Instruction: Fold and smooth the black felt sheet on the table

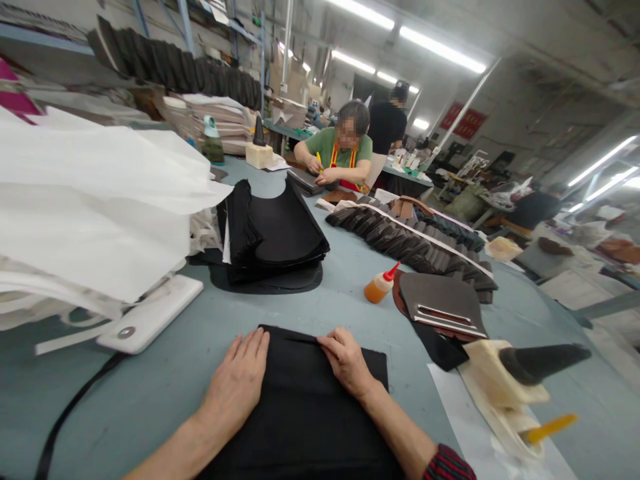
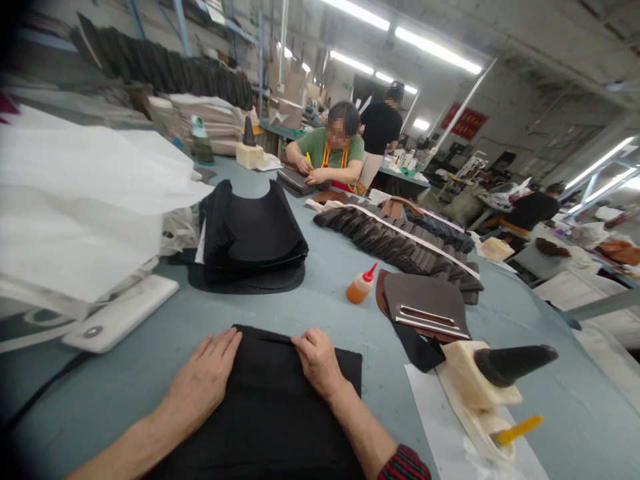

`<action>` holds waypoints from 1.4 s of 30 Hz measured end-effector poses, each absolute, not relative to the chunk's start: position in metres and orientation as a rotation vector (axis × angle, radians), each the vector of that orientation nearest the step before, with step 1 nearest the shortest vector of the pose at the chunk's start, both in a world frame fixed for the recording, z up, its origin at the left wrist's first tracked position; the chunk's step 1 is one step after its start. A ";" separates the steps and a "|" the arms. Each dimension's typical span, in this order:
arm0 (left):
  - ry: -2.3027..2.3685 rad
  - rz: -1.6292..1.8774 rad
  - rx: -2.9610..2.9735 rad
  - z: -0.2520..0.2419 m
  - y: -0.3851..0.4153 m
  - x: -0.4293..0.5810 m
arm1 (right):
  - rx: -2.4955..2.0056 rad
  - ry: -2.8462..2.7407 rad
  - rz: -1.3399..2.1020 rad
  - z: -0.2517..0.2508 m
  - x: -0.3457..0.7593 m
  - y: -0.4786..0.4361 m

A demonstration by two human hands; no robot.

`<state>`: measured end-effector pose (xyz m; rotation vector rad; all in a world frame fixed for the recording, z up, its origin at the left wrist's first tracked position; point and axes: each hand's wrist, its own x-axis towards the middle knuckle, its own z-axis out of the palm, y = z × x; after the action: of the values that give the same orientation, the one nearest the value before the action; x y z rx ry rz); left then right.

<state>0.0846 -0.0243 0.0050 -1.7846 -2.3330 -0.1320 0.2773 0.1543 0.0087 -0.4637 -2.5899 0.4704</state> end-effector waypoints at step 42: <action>-2.072 0.533 -2.057 0.065 0.057 0.213 | -0.414 -2.812 -0.271 0.014 0.408 0.181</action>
<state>0.2125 0.0573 0.0652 -2.0569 -2.0716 0.5326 0.4080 0.1815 0.0141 -0.4141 -2.8119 -0.2709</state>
